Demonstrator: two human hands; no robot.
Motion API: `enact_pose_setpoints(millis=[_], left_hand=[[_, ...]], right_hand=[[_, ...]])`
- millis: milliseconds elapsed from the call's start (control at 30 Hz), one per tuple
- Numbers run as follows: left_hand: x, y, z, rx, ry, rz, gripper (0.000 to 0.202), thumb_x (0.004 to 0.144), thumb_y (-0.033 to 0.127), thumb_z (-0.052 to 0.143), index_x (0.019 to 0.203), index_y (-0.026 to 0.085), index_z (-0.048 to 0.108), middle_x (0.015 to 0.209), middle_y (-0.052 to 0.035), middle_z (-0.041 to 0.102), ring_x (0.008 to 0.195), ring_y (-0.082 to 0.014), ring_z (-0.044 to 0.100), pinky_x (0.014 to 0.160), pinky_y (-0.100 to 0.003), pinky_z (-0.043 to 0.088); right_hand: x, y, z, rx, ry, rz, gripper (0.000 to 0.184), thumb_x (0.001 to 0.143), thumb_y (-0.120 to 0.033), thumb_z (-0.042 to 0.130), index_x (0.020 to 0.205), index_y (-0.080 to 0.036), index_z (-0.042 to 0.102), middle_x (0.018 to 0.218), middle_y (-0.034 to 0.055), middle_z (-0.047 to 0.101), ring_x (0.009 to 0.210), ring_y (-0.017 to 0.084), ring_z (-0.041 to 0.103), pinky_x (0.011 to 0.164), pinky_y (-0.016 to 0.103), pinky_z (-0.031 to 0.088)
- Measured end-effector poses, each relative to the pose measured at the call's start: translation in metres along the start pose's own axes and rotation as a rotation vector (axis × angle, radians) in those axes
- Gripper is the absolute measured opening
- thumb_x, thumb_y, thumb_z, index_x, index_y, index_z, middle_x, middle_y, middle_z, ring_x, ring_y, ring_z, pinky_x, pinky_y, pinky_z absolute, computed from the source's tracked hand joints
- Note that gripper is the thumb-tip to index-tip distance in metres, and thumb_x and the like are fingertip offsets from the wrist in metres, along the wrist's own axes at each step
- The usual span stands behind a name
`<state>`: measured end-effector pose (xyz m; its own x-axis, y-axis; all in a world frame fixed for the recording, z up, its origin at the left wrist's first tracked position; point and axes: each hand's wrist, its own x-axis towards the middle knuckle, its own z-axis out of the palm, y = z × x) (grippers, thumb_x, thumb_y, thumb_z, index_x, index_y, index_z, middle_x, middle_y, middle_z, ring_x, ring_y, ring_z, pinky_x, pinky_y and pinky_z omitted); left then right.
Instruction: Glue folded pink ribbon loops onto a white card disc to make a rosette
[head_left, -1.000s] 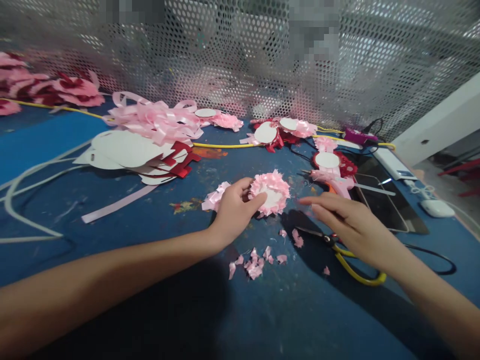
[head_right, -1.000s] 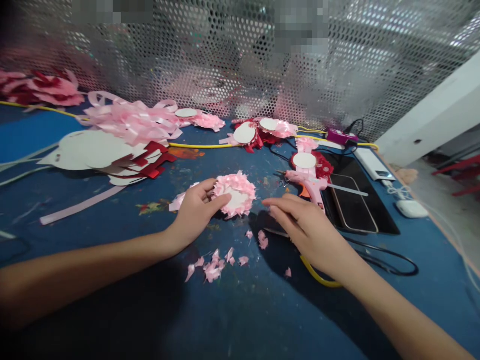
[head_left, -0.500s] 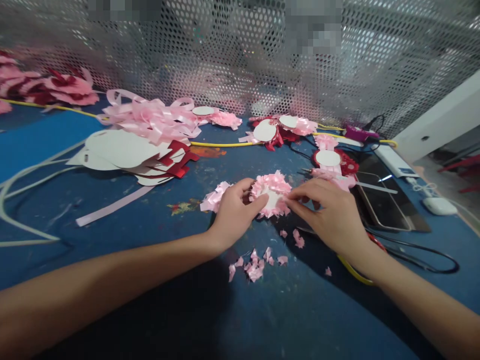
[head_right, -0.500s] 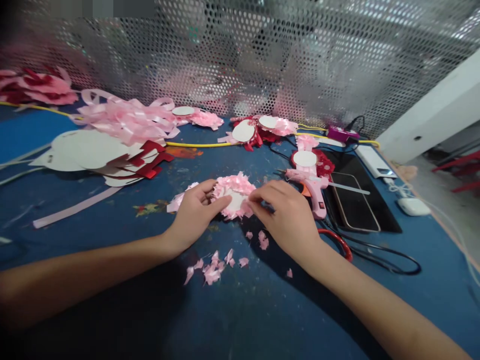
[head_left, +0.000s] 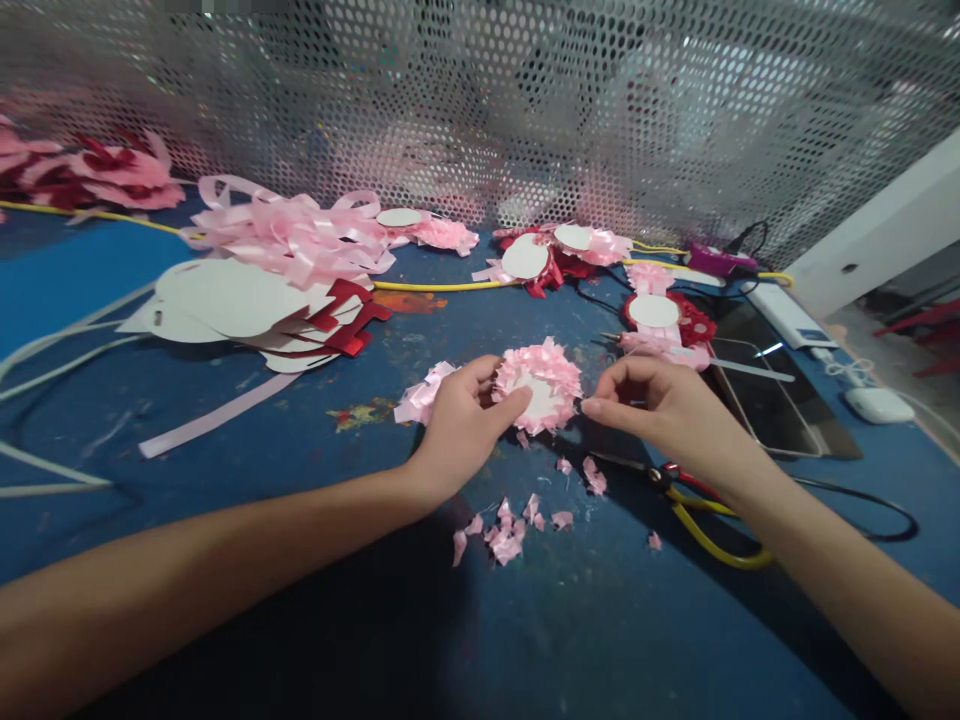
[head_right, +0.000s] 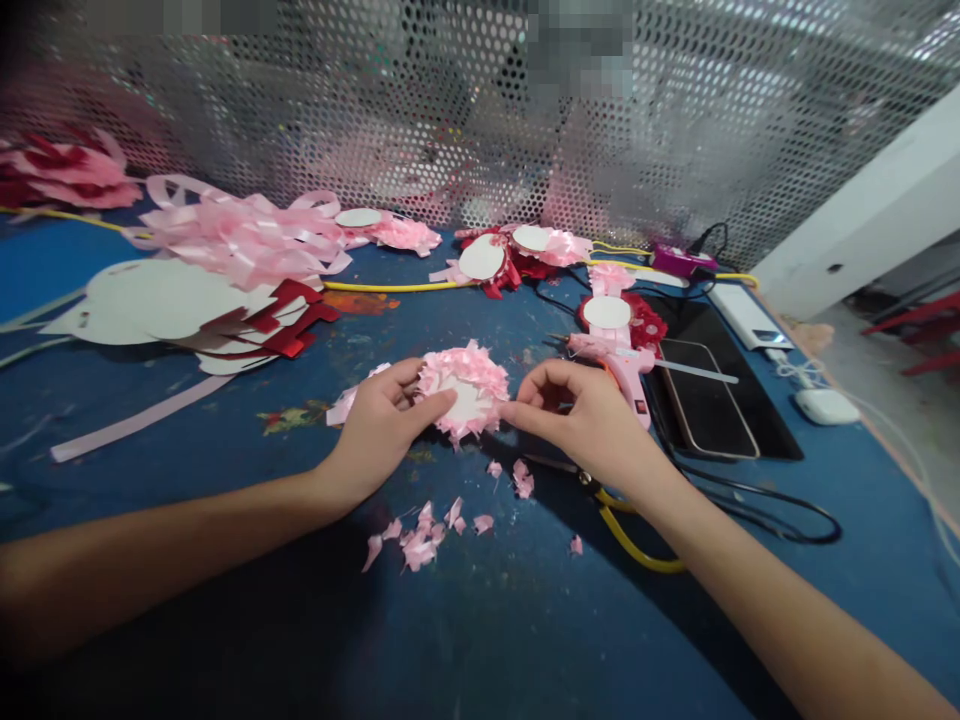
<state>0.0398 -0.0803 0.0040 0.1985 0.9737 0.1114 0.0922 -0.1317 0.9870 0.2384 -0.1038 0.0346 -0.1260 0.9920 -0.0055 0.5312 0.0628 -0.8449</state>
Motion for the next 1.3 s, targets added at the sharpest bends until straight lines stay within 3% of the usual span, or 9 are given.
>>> enact_pose_setpoints(millis=[167, 300, 400, 500, 633, 767, 1000, 1133, 1300], left_hand=[[0.0, -0.001, 0.0, -0.054, 0.022, -0.037, 0.011, 0.072, 0.024, 0.064, 0.076, 0.016, 0.057, 0.068, 0.0022, 0.054, 0.06, -0.0101, 0.048, 0.055, -0.021, 0.04], [0.0, -0.001, 0.0, -0.07, 0.039, -0.038, 0.013, 0.072, 0.025, 0.064, 0.077, 0.015, 0.059, 0.07, 0.0012, 0.057, 0.063, -0.0106, 0.05, 0.058, -0.021, 0.042], [0.001, -0.001, 0.0, -0.086, 0.037, -0.038, 0.014, 0.072, 0.024, 0.065, 0.08, 0.014, 0.06, 0.074, 0.0002, 0.059, 0.065, -0.0108, 0.052, 0.06, -0.021, 0.043], [0.001, -0.001, 0.0, -0.098, 0.037, -0.032, 0.014, 0.072, 0.024, 0.064, 0.081, 0.014, 0.061, 0.077, -0.0005, 0.06, 0.067, -0.0111, 0.053, 0.061, -0.022, 0.044], [0.001, -0.003, 0.0, -0.073, 0.056, -0.02, 0.012, 0.072, 0.024, 0.064, 0.077, 0.015, 0.058, 0.071, 0.0014, 0.056, 0.063, -0.0103, 0.049, 0.059, -0.021, 0.041], [0.001, -0.003, 0.0, -0.047, 0.054, -0.015, 0.013, 0.074, 0.023, 0.063, 0.071, 0.016, 0.053, 0.064, 0.0037, 0.049, 0.058, -0.0094, 0.045, 0.055, -0.021, 0.038], [-0.002, 0.001, 0.002, 0.044, 0.038, 0.056, 0.027, 0.074, 0.021, 0.063, 0.061, 0.02, 0.039, 0.058, 0.0066, 0.033, 0.05, -0.0078, 0.032, 0.048, -0.021, 0.031], [-0.003, 0.0, 0.002, 0.062, 0.025, 0.066, 0.028, 0.075, 0.021, 0.063, 0.061, 0.02, 0.038, 0.058, 0.0066, 0.031, 0.05, -0.0077, 0.03, 0.047, -0.021, 0.03], [-0.004, 0.001, 0.002, 0.046, 0.0, 0.083, 0.026, 0.074, 0.02, 0.064, 0.062, 0.019, 0.041, 0.058, 0.0067, 0.035, 0.051, -0.0073, 0.031, 0.047, -0.02, 0.031]], right_hand=[[-0.003, 0.003, 0.005, 0.021, -0.134, 0.092, 0.023, 0.086, -0.034, 0.057, 0.101, -0.018, 0.06, 0.067, 0.0009, 0.064, 0.049, 0.011, 0.055, 0.04, 0.022, 0.043], [-0.003, 0.003, 0.011, -0.12, -0.257, -0.033, 0.012, 0.089, -0.027, 0.052, 0.091, -0.018, 0.059, 0.062, -0.001, 0.063, 0.047, 0.011, 0.055, 0.041, 0.022, 0.042], [-0.003, 0.006, 0.017, -0.283, -0.178, -0.163, 0.004, 0.084, -0.022, 0.06, 0.083, -0.018, 0.061, 0.08, 0.0035, 0.063, 0.067, 0.015, 0.06, 0.06, 0.028, 0.049], [-0.004, 0.012, 0.022, -0.403, -0.11, -0.268, 0.009, 0.085, -0.017, 0.055, 0.083, -0.018, 0.064, 0.091, 0.0075, 0.061, 0.082, 0.019, 0.059, 0.075, 0.034, 0.047], [-0.009, 0.01, 0.018, -0.459, -0.047, -0.325, 0.013, 0.087, -0.018, 0.054, 0.078, -0.019, 0.064, 0.076, 0.0035, 0.061, 0.069, 0.016, 0.058, 0.065, 0.03, 0.045], [-0.015, -0.006, 0.013, -0.386, 0.093, -0.327, 0.01, 0.086, -0.024, 0.059, 0.078, -0.021, 0.064, 0.074, 0.0007, 0.065, 0.06, 0.012, 0.054, 0.057, 0.026, 0.043], [-0.011, -0.013, 0.022, -0.359, 0.247, -0.319, 0.009, 0.085, -0.025, 0.06, 0.078, -0.021, 0.065, 0.073, 0.0005, 0.065, 0.062, 0.013, 0.054, 0.057, 0.027, 0.041], [-0.01, -0.006, 0.023, -0.383, 0.268, -0.339, 0.008, 0.085, -0.023, 0.059, 0.082, -0.021, 0.066, 0.076, 0.0006, 0.066, 0.066, 0.013, 0.054, 0.058, 0.027, 0.04], [-0.009, -0.007, 0.023, -0.366, 0.343, -0.276, 0.007, 0.077, -0.019, 0.064, 0.071, -0.02, 0.06, 0.069, -0.0015, 0.061, 0.059, 0.011, 0.049, 0.056, 0.026, 0.04]])
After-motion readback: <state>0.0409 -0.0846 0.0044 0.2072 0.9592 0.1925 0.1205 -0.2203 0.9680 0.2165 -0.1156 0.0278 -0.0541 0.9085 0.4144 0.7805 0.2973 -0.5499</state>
